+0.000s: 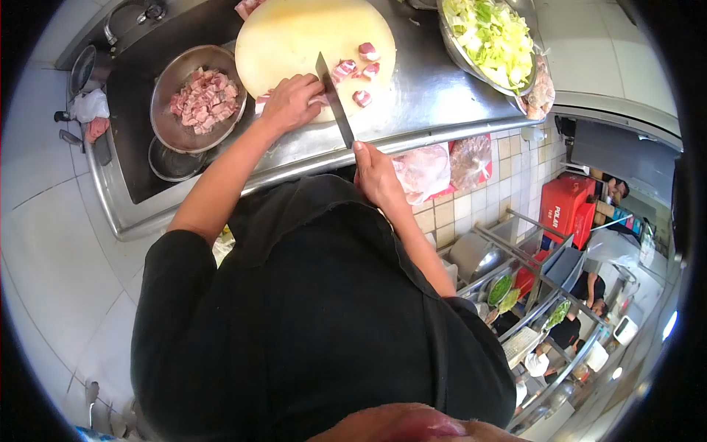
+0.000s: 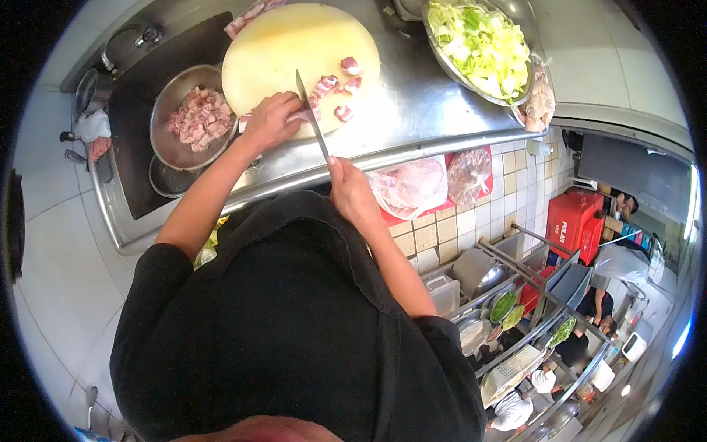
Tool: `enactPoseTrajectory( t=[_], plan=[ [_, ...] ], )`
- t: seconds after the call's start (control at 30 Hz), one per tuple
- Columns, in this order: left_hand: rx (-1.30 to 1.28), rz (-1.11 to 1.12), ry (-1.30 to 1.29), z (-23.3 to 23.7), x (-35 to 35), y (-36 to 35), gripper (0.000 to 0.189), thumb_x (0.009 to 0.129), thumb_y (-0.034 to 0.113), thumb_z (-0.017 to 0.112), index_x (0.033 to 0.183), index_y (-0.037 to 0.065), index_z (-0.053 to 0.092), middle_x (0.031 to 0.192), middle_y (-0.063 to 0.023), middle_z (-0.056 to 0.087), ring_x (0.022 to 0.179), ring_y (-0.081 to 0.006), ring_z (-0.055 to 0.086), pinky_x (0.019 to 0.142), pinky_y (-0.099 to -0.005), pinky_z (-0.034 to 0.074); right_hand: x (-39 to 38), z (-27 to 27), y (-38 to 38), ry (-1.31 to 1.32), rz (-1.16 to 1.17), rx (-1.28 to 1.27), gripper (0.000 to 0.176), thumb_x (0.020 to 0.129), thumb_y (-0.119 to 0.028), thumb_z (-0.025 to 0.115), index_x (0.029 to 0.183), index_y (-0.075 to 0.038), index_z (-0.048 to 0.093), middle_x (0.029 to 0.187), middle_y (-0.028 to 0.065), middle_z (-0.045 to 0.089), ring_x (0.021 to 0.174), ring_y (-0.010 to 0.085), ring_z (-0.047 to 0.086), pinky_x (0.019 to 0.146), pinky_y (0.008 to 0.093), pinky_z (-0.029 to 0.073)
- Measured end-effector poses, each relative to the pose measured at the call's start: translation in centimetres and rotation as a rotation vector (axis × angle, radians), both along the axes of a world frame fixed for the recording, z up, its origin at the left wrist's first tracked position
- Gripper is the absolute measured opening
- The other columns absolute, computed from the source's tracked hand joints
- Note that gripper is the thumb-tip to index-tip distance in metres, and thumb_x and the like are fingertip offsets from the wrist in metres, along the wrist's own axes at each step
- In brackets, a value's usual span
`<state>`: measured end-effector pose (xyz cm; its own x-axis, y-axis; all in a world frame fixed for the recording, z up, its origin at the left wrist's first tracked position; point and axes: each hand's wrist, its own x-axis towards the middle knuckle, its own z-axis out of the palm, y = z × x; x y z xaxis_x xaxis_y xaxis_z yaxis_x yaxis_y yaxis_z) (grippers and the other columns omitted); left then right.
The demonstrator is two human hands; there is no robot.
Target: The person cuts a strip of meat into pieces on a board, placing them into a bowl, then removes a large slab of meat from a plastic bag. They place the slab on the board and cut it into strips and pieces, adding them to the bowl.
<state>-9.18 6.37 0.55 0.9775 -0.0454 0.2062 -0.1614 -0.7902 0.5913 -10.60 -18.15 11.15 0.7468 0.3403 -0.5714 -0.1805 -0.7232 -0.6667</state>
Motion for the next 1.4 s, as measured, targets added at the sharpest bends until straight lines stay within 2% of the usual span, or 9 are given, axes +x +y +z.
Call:
enactPoseTrajectory(
  t=[0.3, 0.43, 0.6, 0.63, 0.8, 0.93, 1.03, 1.13, 1.4],
  plan=[
    [-0.057, 0.02, -0.07, -0.8, 0.2, -0.4, 0.029, 0.075, 0.012, 0.073, 0.103, 0.004, 0.072, 0.105, -0.0138, 0.069, 0.099, -0.0346, 0.066, 0.087, -0.0446, 0.052, -1.7, 0.8, 0.5, -0.136, 0.049, -0.118, 0.051, 0.111, -0.039, 0.04, 0.116, 0.005, 0.065, 0.108, 0.0355, 0.067, 0.106, 0.0556, 0.061, 0.093, 0.0559, 0.048],
    [-0.057, 0.032, -0.036, -1.4, 0.4, -0.4, 0.03, 0.074, 0.011, 0.075, 0.103, 0.003, 0.073, 0.102, -0.0162, 0.069, 0.098, -0.0366, 0.067, 0.087, -0.0456, 0.054, 6.1, -6.2, 7.4, -0.341, 0.186, -0.047, 0.055, 0.111, -0.039, 0.034, 0.118, 0.005, 0.066, 0.111, 0.0358, 0.067, 0.108, 0.0555, 0.061, 0.096, 0.0562, 0.048],
    [-0.188, -0.037, -0.055, -1.2, -0.7, 1.0, 0.035, 0.078, 0.013, 0.078, 0.11, 0.003, 0.072, 0.107, -0.0154, 0.07, 0.101, -0.0358, 0.067, 0.088, -0.0458, 0.053, 13.5, -8.9, 12.7, -0.231, 0.1, 0.111, 0.061, 0.111, -0.046, 0.032, 0.11, 0.005, 0.066, 0.092, 0.0315, 0.07, 0.078, 0.0461, 0.07, 0.075, 0.0509, 0.057],
    [-0.157, -0.022, -0.078, -0.6, -1.6, 1.4, 0.036, 0.079, 0.013, 0.077, 0.113, 0.004, 0.072, 0.109, -0.0146, 0.07, 0.103, -0.0349, 0.067, 0.089, -0.045, 0.052, 12.6, -3.7, 12.8, 0.014, 0.017, 0.073, 0.065, 0.11, -0.052, 0.032, 0.105, 0.003, 0.065, 0.071, 0.0205, 0.065, 0.053, 0.0303, 0.064, 0.054, 0.043, 0.054],
    [-0.058, -0.006, -0.168, -1.0, -2.9, 2.9, 0.042, 0.079, 0.017, 0.076, 0.119, 0.01, 0.07, 0.117, -0.0079, 0.066, 0.108, -0.028, 0.064, 0.091, -0.043, 0.048, 7.4, 0.7, 9.0, -0.016, -0.061, 0.132, 0.07, 0.11, -0.06, 0.029, 0.084, 0.0, 0.056, 0.058, 0.0103, 0.054, 0.042, 0.0204, 0.053, 0.041, 0.0365, 0.044],
    [-0.028, -0.002, -0.115, -1.1, -2.3, 2.9, 0.037, 0.077, 0.02, 0.074, 0.113, 0.01, 0.069, 0.112, -0.0059, 0.065, 0.104, -0.0259, 0.063, 0.085, -0.042, 0.047, 1.6, 1.5, 5.0, -0.015, -0.006, 0.026, 0.061, 0.113, -0.049, 0.034, 0.086, 0.001, 0.056, 0.063, 0.0113, 0.058, 0.054, 0.0191, 0.055, 0.056, 0.037, 0.047],
    [-0.003, 0.002, -0.053, -0.7, -1.8, 2.4, 0.033, 0.075, 0.02, 0.073, 0.106, 0.01, 0.068, 0.107, -0.0046, 0.065, 0.101, -0.025, 0.063, 0.081, -0.0418, 0.046, -1.7, 0.1, 2.3, -0.011, 0.003, -0.083, 0.057, 0.112, -0.044, 0.038, 0.106, 0.006, 0.064, 0.076, 0.028, 0.065, 0.078, 0.0458, 0.066, 0.078, 0.0505, 0.051],
    [-0.03, 0.017, -0.076, -0.9, -1.8, 2.2, 0.032, 0.073, 0.018, 0.073, 0.103, 0.01, 0.068, 0.103, -0.0045, 0.065, 0.099, -0.0253, 0.064, 0.08, -0.0423, 0.047, -3.2, 0.5, 1.4, -0.03, -0.019, -0.092, 0.053, 0.112, -0.041, 0.038, 0.115, 0.004, 0.065, 0.091, 0.0334, 0.068, 0.093, 0.0537, 0.065, 0.086, 0.0546, 0.05],
    [-0.09, 0.001, -0.105, -1.5, -1.8, 2.0, 0.036, 0.074, 0.014, 0.075, 0.108, 0.007, 0.07, 0.103, -0.0112, 0.068, 0.098, -0.0334, 0.066, 0.084, -0.0443, 0.051, 6.5, -5.7, 12.1, -0.305, 0.191, -0.059, 0.051, 0.111, -0.039, 0.036, 0.113, 0.002, 0.067, 0.101, 0.0329, 0.07, 0.096, 0.0529, 0.066, 0.087, 0.0565, 0.053]
  ],
)
